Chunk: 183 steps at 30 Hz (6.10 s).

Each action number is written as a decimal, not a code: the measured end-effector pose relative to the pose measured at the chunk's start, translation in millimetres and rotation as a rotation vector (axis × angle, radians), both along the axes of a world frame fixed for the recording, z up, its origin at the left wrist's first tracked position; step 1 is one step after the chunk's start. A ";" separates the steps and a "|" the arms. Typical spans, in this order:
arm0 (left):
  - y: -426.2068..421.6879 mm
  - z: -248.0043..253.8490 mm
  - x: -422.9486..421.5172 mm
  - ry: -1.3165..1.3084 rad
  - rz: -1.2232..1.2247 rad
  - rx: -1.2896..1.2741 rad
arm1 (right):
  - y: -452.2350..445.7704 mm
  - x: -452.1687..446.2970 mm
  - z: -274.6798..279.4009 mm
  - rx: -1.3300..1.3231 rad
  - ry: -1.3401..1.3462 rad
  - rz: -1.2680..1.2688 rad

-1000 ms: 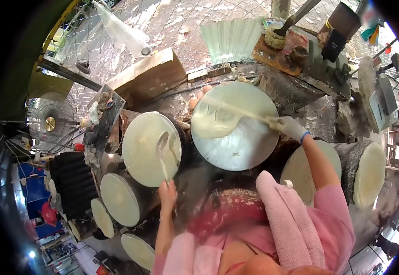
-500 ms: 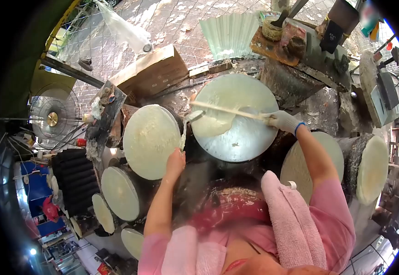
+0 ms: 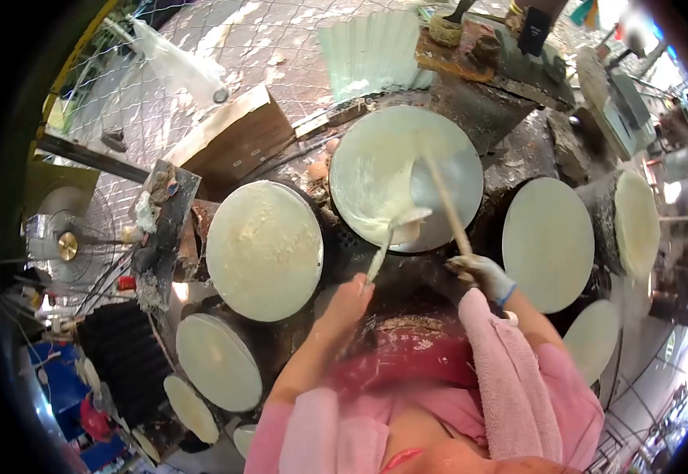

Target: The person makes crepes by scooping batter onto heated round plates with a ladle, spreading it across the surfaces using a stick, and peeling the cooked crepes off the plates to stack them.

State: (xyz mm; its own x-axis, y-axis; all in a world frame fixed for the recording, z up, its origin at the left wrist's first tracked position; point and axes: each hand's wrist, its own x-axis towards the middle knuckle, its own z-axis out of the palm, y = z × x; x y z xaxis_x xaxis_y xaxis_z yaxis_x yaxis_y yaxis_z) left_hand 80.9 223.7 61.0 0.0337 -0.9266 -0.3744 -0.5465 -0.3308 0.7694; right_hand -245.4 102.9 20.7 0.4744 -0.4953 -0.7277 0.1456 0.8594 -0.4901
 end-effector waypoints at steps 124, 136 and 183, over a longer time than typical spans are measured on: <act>32.4 91.1 20.9 2.261 0.504 0.144 | 17.3 -37.9 29.0 -0.354 0.650 0.002; 225.0 115.4 164.8 1.582 0.993 -0.326 | 87.7 77.3 8.7 -1.276 1.218 0.740; 314.4 137.7 112.7 1.852 1.265 -0.864 | -27.4 455.0 98.8 -1.510 0.428 0.833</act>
State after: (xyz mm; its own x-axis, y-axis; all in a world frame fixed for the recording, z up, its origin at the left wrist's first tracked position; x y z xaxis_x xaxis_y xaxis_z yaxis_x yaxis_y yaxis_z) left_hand 193.6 538.1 198.7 0.6862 -0.6311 -0.3617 0.7039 0.7016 0.1112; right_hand 209.6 75.5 119.5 0.8428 -0.5369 -0.0383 -0.3896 -0.5594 -0.7316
